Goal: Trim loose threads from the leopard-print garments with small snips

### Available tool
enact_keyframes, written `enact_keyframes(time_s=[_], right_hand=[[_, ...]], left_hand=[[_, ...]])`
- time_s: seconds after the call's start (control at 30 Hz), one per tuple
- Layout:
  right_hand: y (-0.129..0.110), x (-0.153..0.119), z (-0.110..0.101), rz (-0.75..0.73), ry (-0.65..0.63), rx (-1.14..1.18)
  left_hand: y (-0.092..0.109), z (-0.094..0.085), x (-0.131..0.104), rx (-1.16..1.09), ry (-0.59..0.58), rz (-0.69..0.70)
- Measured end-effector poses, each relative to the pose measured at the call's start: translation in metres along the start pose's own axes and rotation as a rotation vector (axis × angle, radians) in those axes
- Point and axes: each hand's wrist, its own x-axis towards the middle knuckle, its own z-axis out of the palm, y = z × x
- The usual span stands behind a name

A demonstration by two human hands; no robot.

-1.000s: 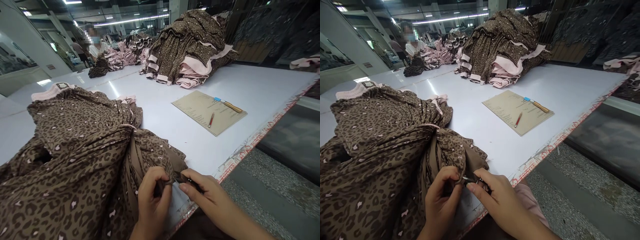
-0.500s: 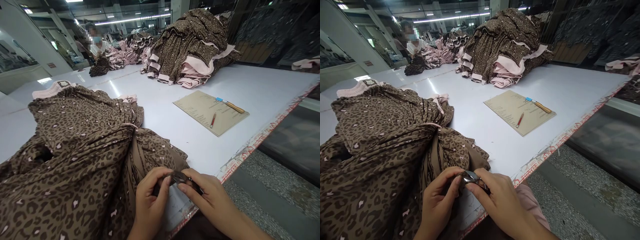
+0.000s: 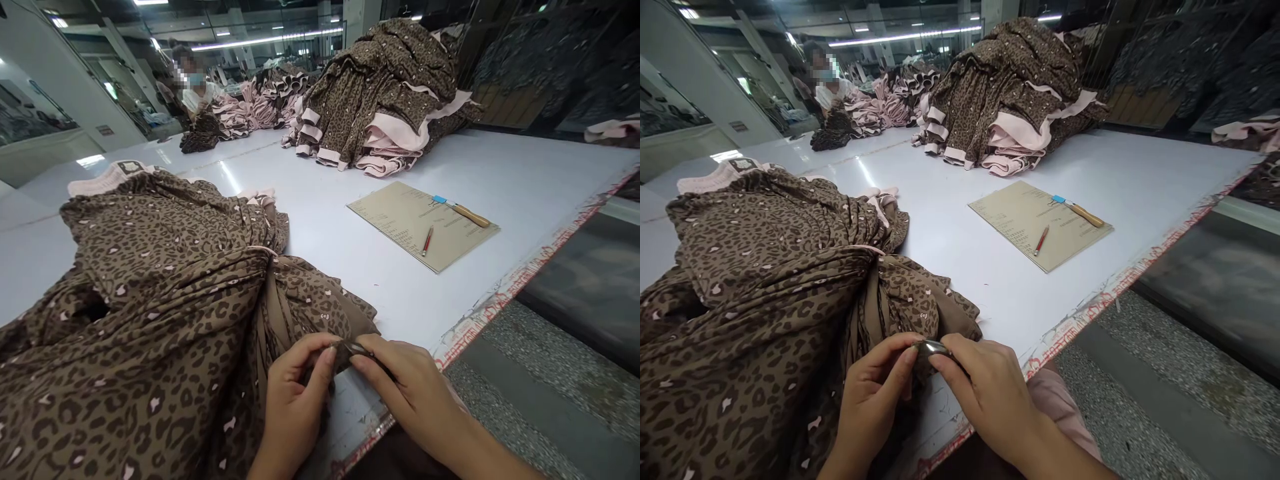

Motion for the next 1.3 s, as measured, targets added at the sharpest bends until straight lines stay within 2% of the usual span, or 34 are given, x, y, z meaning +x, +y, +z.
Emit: enact_keyframes(time_s=[0.17, 0.27, 0.33, 0.47, 0.53, 0.63, 0.7, 0.8, 0.87, 0.93, 1.0, 1.07, 1.1, 1.17, 1.23, 1.3], right_hand=[[-0.001, 0.000, 0.002, 0.099, -0.066, 0.166], [0.003, 0.001, 0.002, 0.174, -0.071, 0.254], [0.008, 0.001, -0.002, 0.225, -0.031, 0.274], [0.019, 0.000, -0.015, 0.313, 0.094, 0.310], [0.024, -0.002, -0.023, 0.341, 0.154, 0.316], [0.030, -0.005, -0.030, 0.341, 0.215, 0.320], [0.031, -0.006, -0.031, 0.349, 0.235, 0.343], [0.028, -0.007, -0.031, 0.383, 0.246, 0.389], [0.026, -0.007, -0.030, 0.408, 0.239, 0.399], [0.025, -0.008, -0.030, 0.423, 0.230, 0.405], [0.027, -0.009, -0.031, 0.426, 0.226, 0.407], [0.031, -0.011, -0.032, 0.418, 0.221, 0.390], [0.034, -0.011, -0.033, 0.413, 0.224, 0.375], [0.037, -0.012, -0.033, 0.401, 0.228, 0.349], [0.038, -0.011, -0.033, 0.396, 0.235, 0.344], [0.037, -0.011, -0.032, 0.399, 0.242, 0.357]], left_hand=[[0.000, 0.002, -0.001, -0.081, 0.007, -0.085], [0.000, 0.001, 0.000, -0.078, -0.042, -0.103], [0.001, -0.003, 0.003, -0.028, -0.102, -0.002], [0.014, -0.013, 0.008, 0.152, -0.173, 0.291], [0.024, -0.014, 0.010, 0.179, -0.246, 0.326], [0.032, -0.001, 0.013, 0.352, -0.347, 0.332], [0.027, 0.017, 0.016, 0.687, -0.353, 0.404], [0.009, 0.045, 0.022, 1.132, -0.308, 0.518], [-0.003, 0.056, 0.025, 1.210, -0.282, 0.533], [-0.007, 0.058, 0.026, 1.188, -0.274, 0.539], [-0.001, 0.048, 0.025, 1.093, -0.279, 0.587], [0.013, 0.028, 0.021, 0.839, -0.312, 0.608], [0.021, 0.015, 0.019, 0.666, -0.334, 0.572], [0.038, -0.013, 0.016, 0.362, -0.337, 0.395], [0.053, -0.035, 0.014, 0.277, -0.215, 0.263], [0.059, -0.043, 0.013, 0.339, -0.144, 0.196]])
